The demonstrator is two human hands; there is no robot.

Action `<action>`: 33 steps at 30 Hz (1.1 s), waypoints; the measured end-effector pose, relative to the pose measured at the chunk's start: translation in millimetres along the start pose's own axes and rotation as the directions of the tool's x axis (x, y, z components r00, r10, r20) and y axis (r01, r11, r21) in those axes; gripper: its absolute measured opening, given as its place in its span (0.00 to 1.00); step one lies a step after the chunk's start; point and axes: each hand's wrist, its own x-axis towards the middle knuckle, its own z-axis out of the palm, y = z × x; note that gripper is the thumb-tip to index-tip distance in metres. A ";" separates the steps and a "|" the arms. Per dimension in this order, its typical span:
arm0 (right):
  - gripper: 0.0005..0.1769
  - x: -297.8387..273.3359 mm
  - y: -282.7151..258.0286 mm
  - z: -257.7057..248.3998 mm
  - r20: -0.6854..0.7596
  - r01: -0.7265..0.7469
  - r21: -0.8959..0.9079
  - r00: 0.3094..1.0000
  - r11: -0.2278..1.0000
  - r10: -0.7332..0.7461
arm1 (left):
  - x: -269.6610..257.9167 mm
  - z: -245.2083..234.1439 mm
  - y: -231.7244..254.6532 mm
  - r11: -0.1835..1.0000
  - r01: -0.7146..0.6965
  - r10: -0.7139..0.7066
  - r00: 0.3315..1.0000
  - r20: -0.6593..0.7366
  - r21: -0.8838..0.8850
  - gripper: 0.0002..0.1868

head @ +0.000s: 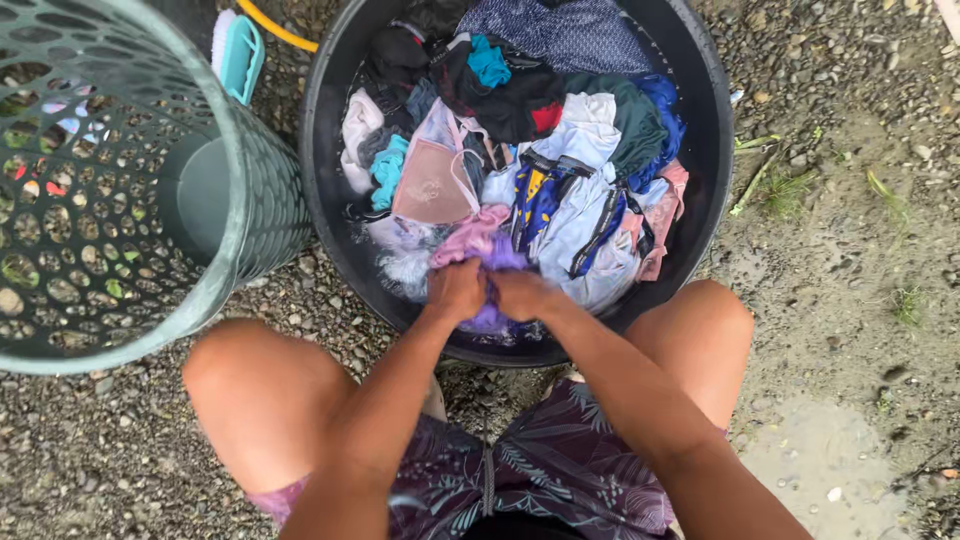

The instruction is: The person hand-washes laundry by transferring clothing between a basket and a basin of soapy water, scrubbing various garments such as shirts and undergarments by hand.

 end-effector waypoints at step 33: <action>0.36 -104.6 -76.1 -218.8 -0.857 0.776 0.479 0.515 0.409 0.026 | -2.3 -321.8 62.5 0.673 -0.613 0.252 0.716 -0.651 -0.413 0.20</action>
